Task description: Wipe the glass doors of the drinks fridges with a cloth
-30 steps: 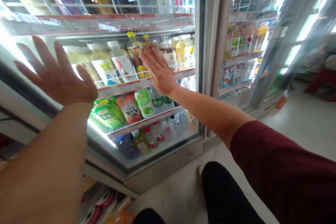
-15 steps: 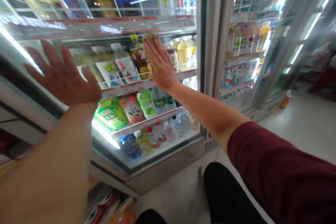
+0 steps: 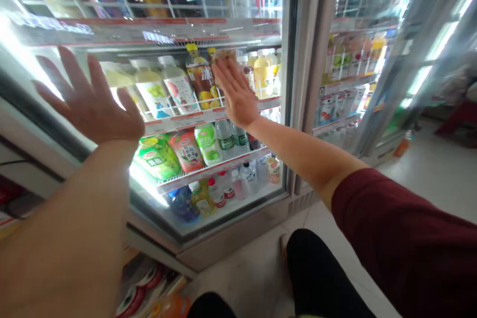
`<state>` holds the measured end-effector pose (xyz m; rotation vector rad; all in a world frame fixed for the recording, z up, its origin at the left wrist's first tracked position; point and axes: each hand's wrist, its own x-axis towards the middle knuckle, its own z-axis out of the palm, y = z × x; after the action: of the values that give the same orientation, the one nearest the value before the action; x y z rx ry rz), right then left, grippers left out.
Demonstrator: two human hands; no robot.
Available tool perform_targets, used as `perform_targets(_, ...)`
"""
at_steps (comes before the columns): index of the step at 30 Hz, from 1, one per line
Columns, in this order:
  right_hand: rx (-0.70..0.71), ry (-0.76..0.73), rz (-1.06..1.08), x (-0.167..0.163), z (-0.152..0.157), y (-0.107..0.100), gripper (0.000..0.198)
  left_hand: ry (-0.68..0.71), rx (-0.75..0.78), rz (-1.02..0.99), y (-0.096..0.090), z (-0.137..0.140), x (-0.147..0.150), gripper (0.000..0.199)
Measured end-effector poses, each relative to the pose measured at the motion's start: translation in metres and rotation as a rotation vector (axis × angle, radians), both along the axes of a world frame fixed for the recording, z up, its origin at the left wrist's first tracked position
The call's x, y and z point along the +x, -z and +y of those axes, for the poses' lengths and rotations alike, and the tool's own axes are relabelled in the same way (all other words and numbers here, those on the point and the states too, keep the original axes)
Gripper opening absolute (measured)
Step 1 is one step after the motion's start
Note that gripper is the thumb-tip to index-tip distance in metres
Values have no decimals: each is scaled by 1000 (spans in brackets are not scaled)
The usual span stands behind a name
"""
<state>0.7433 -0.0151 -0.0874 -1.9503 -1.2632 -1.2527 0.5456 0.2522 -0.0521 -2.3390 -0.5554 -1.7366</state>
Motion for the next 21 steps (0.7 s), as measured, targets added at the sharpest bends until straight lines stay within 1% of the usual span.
perform_targets(2, -278, -67, -134, -21, -3, 20, 72, 47, -19, -34, 0, -3, 0, 120)
perform_targets(4, -519, -111, -269, -39, -2, 30, 71, 96, -17, -49, 1, -7, -2, 113)
perform_targets(5, -602, -120, -323, -47, 0, 29, 71, 108, -8, -47, 1, -10, -3, 109)
perform_targets(6, -655, -121, -363, -53, 4, 24, 71, 109, 0, -39, 2, -12, -4, 105)
perform_targets(7, -679, -121, -390, -59, 9, 17, 70, 102, 5, -30, 3, -14, -6, 104)
perform_targets(9, -661, -133, -416, -66, 21, 1, 70, 67, 10, -21, 4, -16, -8, 104)
perform_targets(11, -595, -151, -419, -71, 32, -8, 69, 37, 21, -15, 5, -18, -9, 100)
perform_targets(14, -512, -154, -417, -76, 41, -5, 68, 45, 39, -4, 5, -19, -9, 95)
perform_targets(17, -446, -196, -425, -74, 41, -2, 66, 92, 12, -31, 3, -17, -7, 104)
perform_targets(18, -401, -228, -422, -71, 41, -6, 66, 108, 2, -40, 3, -15, -7, 107)
perform_targets(19, -336, -259, -411, -67, 41, -12, 71, 121, -3, -49, 3, -13, -6, 108)
perform_targets(21, -158, -295, -353, -54, 40, -30, 89, 118, 11, -44, 3, -10, -6, 105)
